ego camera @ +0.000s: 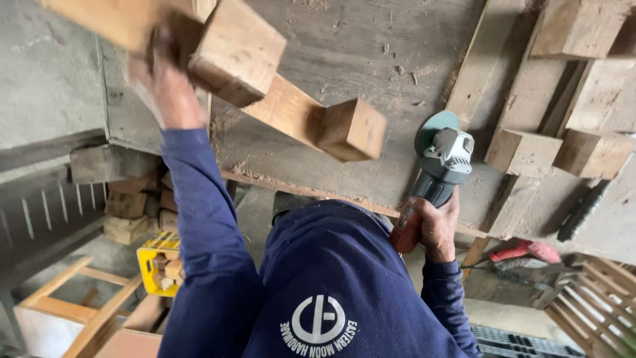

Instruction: The person uses an angle grinder to sand and smooth various wooden blocks and components of a pallet, moving the tool across different sides of the wood.

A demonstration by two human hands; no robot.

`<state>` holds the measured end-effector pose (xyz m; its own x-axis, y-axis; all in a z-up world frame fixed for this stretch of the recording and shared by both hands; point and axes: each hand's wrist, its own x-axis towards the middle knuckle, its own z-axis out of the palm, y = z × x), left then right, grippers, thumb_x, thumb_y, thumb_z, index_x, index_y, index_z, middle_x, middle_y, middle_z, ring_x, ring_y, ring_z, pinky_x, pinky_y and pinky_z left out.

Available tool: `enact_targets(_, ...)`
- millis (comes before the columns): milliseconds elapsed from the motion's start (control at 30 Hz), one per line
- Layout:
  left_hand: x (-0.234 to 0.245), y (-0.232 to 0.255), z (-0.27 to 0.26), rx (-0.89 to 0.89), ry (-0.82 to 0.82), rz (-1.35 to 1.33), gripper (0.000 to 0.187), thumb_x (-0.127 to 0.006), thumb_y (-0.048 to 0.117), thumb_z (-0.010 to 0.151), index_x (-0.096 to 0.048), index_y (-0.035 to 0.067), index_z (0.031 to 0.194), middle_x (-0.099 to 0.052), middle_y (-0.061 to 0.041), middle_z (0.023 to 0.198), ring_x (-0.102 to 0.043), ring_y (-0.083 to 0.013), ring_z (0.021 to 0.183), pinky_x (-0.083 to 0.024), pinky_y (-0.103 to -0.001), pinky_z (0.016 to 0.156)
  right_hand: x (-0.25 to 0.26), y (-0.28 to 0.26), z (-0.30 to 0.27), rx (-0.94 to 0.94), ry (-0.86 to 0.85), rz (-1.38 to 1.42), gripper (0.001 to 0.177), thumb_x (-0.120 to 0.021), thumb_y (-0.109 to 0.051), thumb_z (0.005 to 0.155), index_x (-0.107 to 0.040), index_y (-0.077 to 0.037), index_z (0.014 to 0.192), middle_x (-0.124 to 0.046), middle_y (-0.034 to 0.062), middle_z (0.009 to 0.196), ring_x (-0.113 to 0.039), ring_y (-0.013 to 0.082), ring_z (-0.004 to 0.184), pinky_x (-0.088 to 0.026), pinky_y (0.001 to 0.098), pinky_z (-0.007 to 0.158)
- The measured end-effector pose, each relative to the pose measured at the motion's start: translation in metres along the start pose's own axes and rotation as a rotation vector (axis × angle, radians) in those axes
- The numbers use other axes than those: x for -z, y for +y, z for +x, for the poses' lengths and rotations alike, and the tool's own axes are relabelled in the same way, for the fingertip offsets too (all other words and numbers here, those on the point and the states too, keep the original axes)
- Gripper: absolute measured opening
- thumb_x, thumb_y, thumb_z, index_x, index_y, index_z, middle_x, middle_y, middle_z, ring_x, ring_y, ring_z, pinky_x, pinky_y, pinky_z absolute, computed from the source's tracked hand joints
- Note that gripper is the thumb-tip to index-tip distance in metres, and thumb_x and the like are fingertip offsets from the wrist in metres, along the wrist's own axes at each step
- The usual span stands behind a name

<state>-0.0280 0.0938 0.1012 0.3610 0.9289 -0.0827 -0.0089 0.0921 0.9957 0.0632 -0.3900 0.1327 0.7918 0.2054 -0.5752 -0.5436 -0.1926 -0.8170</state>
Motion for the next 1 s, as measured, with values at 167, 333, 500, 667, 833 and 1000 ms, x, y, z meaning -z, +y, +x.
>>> enact_targets(167, 0.005, -0.057, -0.095, 0.534, 0.55, -0.134, 0.069, -0.056, 0.011, 0.091, -0.02, 0.012, 0.15, -0.054, -0.025, 0.135, -0.074, -0.0394, 0.096, -0.065, -0.049, 0.075, 0.016, -0.002, 0.017, 0.037, -0.033, -0.06, 0.055, -0.069, -0.008, 0.076, -0.05, 0.0, 0.127, -0.062, 0.0109, 0.097, -0.066, 0.0207, 0.075, -0.06, 0.037, 0.066)
enact_targets(333, -0.04, -0.158, -0.187, 0.731, 0.46, -0.31, 0.064, -0.067, 0.025, 0.099, -0.046, -0.014, 0.144, -0.057, -0.041, 0.143, -0.077, -0.0403, 0.086, -0.065, -0.047, 0.072, 0.017, -0.01, 0.017, 0.02, -0.066, -0.028, 0.061, -0.069, -0.008, 0.074, -0.049, 0.0, 0.131, -0.062, 0.0122, 0.093, -0.067, 0.0233, 0.071, -0.06, 0.0384, 0.062)
enact_targets(500, -0.062, -0.155, -0.204, 1.008, 0.062, -0.139, 0.069, -0.059, 0.062, 0.093, -0.058, 0.005, 0.132, -0.064, -0.024, 0.119, -0.073, -0.0324, 0.084, -0.06, -0.052, 0.082, 0.014, -0.015, 0.019, 0.062, -0.09, -0.011, 0.062, -0.071, -0.007, 0.075, -0.045, 0.001, 0.132, -0.063, 0.0125, 0.093, -0.069, 0.0254, 0.072, -0.061, 0.039, 0.064)
enact_targets(667, -0.042, -0.078, -0.2, 0.242, -0.349, 1.083, 0.088, -0.08, 0.058, 0.08, -0.046, 0.016, 0.149, -0.052, -0.016, 0.146, -0.055, -0.0319, 0.13, -0.046, -0.048, 0.116, 0.012, -0.019, 0.012, 0.056, -0.061, -0.031, 0.062, -0.068, -0.007, 0.075, -0.046, 0.001, 0.132, -0.064, 0.0124, 0.09, -0.069, 0.0251, 0.07, -0.061, 0.0384, 0.062)
enact_targets(833, -0.091, -0.066, -0.147, -0.175, -0.622, 1.174, 0.134, -0.104, 0.043, 0.043, -0.031, 0.01, 0.151, -0.028, -0.028, 0.155, -0.023, -0.0507, 0.149, -0.024, -0.073, 0.111, 0.006, -0.023, 0.001, 0.028, -0.017, 0.002, 0.058, -0.066, -0.009, 0.075, -0.047, 0.0, 0.13, -0.063, 0.013, 0.085, -0.068, 0.025, 0.067, -0.06, 0.0382, 0.059)
enact_targets(1000, -0.11, -0.1, -0.131, -0.199, -0.768, 1.068, 0.117, -0.097, 0.025, 0.063, -0.031, 0.017, 0.159, -0.04, -0.021, 0.153, -0.033, -0.0483, 0.142, -0.041, -0.059, 0.117, 0.008, -0.02, -0.013, 0.034, 0.054, 0.001, 0.056, -0.067, -0.011, 0.075, -0.047, 0.0, 0.127, -0.063, 0.0121, 0.087, -0.069, 0.0243, 0.069, -0.06, 0.0378, 0.062)
